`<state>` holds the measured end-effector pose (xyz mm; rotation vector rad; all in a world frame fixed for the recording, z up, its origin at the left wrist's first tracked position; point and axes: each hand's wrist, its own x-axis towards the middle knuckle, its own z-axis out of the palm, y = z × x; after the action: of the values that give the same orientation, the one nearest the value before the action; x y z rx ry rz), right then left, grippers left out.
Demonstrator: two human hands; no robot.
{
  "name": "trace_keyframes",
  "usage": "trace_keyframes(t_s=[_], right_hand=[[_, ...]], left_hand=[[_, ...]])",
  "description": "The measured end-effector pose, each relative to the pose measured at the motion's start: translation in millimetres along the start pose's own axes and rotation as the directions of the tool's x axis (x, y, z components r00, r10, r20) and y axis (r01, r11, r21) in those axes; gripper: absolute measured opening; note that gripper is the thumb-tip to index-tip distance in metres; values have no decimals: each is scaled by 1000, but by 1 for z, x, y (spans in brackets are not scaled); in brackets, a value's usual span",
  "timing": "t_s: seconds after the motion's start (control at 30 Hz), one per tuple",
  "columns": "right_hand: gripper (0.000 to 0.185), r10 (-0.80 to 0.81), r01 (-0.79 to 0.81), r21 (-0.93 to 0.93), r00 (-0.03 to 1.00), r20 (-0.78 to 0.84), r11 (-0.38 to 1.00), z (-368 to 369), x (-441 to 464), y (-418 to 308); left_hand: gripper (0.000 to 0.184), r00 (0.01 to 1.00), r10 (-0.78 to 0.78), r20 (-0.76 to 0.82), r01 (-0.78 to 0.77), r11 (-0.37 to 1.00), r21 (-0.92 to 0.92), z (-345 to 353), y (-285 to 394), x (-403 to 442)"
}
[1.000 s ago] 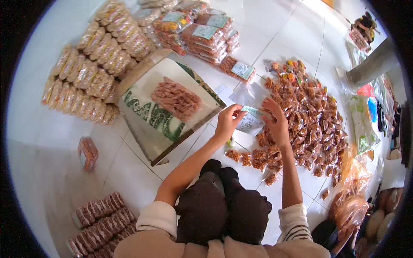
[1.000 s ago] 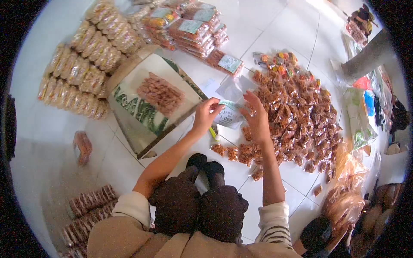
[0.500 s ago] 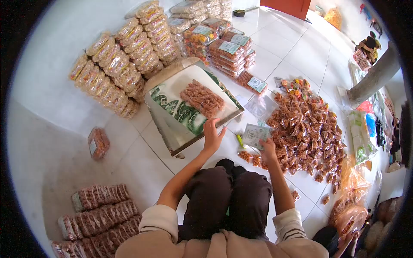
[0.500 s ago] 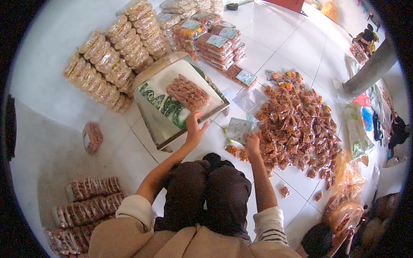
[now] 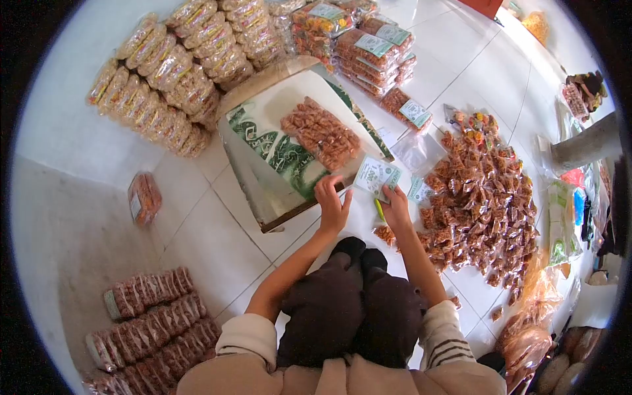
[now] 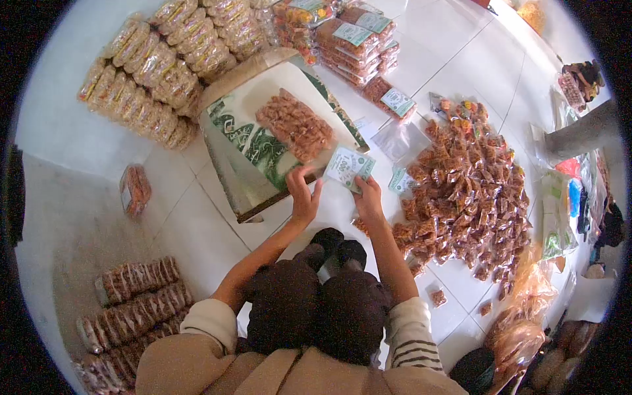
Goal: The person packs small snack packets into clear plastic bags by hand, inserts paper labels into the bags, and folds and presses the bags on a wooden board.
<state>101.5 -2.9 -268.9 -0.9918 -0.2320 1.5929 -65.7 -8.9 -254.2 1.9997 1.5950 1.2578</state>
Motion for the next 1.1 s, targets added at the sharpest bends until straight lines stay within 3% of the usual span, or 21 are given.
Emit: trace_keyframes(t_s=[0.07, 0.2, 0.53, 0.6, 0.77, 0.83, 0.87, 0.9, 0.93, 0.97, 1.0, 1.07, 1.1], right_hand=[[22, -23, 22, 26, 998, 50, 999, 11, 8, 3], [22, -48, 23, 181, 990, 134, 983, 23, 20, 14], [23, 42, -60, 227, 996, 83, 972, 34, 16, 17], [23, 13, -56, 276, 988, 156, 959, 48, 20, 18], [29, -10, -42, 198, 966, 257, 979, 67, 14, 16], [35, 18, 13, -141, 976, 216, 990, 62, 10, 8], [35, 21, 11, -145, 976, 218, 989, 53, 6, 6], [38, -170, 310, -602, 945, 280, 736, 39, -2, 4], [42, -288, 490, -846, 858, 425, 212, 27, -11, 1], [50, -357, 627, -776, 712, 605, -65, 17, -18, -2], [50, -353, 626, -777, 712, 607, -72, 14, -22, -9], [53, -117, 771, -488, 486, 866, -408, 10, -28, -20], [52, -46, 763, -448, 485, 873, -466, 10, -26, -21]], left_hand=[[40, 991, 2, -131, 4, 999, 42, 1, -9, 13], [42, 994, -24, -108, 32, 997, 72, -12, -17, 44], [38, 997, 69, -32, -62, 981, 182, -12, -30, 52], [38, 999, 46, -28, -41, 985, 169, -13, -29, 50], [39, 998, 18, -58, -11, 994, 112, -15, -30, 51], [40, 998, 42, -47, -34, 987, 159, -16, -31, 52], [40, 998, 39, -51, -31, 987, 159, -16, -31, 52], [40, 997, 45, -60, -35, 988, 151, -14, -33, 52], [40, 996, 50, -70, -40, 989, 141, -13, -33, 53], [40, 996, 46, -77, -35, 990, 135, -11, -34, 53], [40, 995, 25, -94, -15, 994, 112, -11, -35, 53], [40, 994, 0, -108, 9, 996, 87, -9, -37, 53], [40, 994, 24, -106, -14, 996, 92, -9, -41, 56]])
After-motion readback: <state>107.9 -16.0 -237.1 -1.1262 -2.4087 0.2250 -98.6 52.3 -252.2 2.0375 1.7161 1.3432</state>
